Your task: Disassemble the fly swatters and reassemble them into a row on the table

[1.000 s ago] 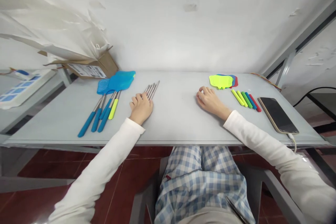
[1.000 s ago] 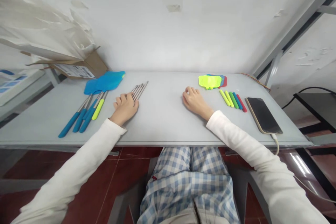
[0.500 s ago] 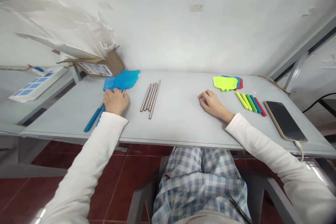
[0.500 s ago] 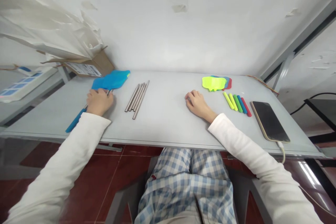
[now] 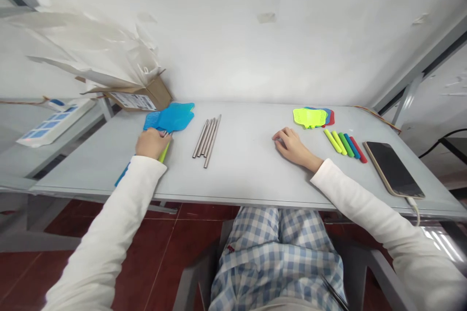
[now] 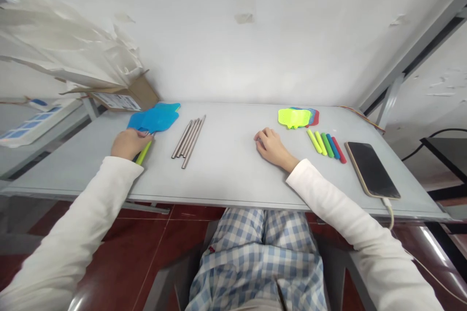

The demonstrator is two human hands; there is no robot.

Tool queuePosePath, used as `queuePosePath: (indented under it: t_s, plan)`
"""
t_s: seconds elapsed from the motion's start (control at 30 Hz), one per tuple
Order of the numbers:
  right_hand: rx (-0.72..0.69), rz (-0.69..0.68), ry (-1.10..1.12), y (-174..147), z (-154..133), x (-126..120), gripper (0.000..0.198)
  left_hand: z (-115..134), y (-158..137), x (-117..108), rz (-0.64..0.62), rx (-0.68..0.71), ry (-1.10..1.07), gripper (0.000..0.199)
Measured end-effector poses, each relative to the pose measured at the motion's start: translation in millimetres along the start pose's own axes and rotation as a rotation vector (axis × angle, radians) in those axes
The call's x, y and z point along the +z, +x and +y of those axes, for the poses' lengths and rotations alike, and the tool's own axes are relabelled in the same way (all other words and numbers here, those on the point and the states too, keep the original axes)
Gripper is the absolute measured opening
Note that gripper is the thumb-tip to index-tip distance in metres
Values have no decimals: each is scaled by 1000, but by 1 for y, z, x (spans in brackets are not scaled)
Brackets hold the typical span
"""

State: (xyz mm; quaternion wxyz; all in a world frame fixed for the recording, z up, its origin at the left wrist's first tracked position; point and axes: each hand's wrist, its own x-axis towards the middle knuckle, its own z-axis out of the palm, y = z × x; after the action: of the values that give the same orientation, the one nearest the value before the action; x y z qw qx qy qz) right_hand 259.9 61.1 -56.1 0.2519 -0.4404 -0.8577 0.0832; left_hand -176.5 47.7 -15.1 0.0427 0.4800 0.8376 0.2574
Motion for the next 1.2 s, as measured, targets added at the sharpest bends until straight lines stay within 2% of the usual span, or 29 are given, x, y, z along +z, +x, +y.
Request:
queuePosePath:
  t_s: [0.1,0.2,0.3,0.4,0.47,0.5,0.63,0.7,0.8,0.9,1.0,1.2]
  plan:
    - [1,2,7,0,0,0,21,13,-8,-11,-57,-43,123,27]
    - [1,9,11,0,1,1,22,33,-18,-32,-4,-37,41,24]
    - [3,6,29,0,1,1,23,62,-33,-58,-98,-44,-290,10]
    - [5,13,136,-1,-5,-1,24,99,-52,-70,-226,88,-707,8]
    - [30,16,294,0,-12,-3,27,124,-66,-60,-288,162,-844,13]
    - [61,20,394,2,-15,-5,30,137,-72,-49,-370,174,-902,16]
    - [275,63,856,26,-17,-14,43,186,-93,18,-871,230,-1137,24]
    - [397,115,1085,46,-9,-21,49,209,-100,53,-1061,210,-1234,22]
    - [512,224,1353,77,9,-28,44,237,-104,86,-1209,104,-1288,26]
    - [585,406,1416,98,25,-30,25,256,-103,98,-1253,27,-1272,29]
    - [626,537,1366,109,36,-29,14,266,-103,98,-1204,0,-1237,29]
    - [594,644,1204,133,55,-36,31,287,-109,83,-1093,22,-1235,35]
